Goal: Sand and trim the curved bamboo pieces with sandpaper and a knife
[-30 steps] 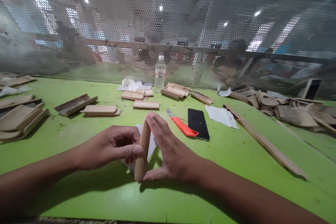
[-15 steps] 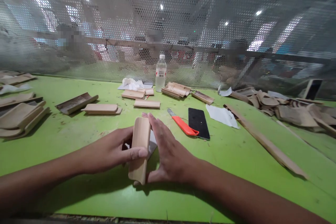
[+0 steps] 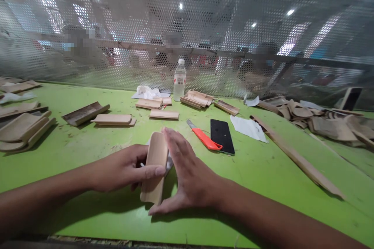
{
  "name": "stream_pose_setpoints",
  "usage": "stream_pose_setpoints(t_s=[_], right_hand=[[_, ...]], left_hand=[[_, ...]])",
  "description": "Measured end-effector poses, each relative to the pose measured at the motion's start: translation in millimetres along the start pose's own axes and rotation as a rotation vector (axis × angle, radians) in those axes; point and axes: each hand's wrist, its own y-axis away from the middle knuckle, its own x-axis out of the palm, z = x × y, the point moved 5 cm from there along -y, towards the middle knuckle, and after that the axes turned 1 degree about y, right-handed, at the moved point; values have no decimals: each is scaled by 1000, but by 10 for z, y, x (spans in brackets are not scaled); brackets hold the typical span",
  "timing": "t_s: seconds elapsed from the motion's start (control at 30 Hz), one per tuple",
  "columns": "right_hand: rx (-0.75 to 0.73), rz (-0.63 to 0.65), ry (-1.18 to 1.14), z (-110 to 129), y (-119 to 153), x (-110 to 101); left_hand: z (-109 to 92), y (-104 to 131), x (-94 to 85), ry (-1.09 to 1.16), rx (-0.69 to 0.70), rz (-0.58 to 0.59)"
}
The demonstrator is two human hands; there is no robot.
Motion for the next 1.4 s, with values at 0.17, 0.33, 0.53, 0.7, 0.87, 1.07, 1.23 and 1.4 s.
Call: stream_pose_setpoints(t_s=[0.17, 0.33, 0.53, 0.7, 0.87, 1.07, 1.23, 1.4], right_hand=[[79, -46, 53, -62, 0, -77], [100, -74, 46, -103, -22, -161], [-9, -54, 3, -41, -20, -115], [-28, -34, -42, -34, -4, -80], [-35, -22, -38, -33, 28, -78], [-44, 2, -20, -5, 41, -73], [-25, 50, -31, 13, 27, -58], [12, 112, -42, 15, 39, -15]], left_hand=[[-16, -14, -20, -3, 54, -30], [21, -19, -31, 44, 53, -81], [70, -42, -124, 168, 65, -126], [109, -71, -192, 211, 51, -133], [118, -74, -181, 296, 27, -126], [137, -66, -180, 351, -5, -151], [123, -42, -134, 398, -28, -23], [80, -28, -107, 425, 48, 70]])
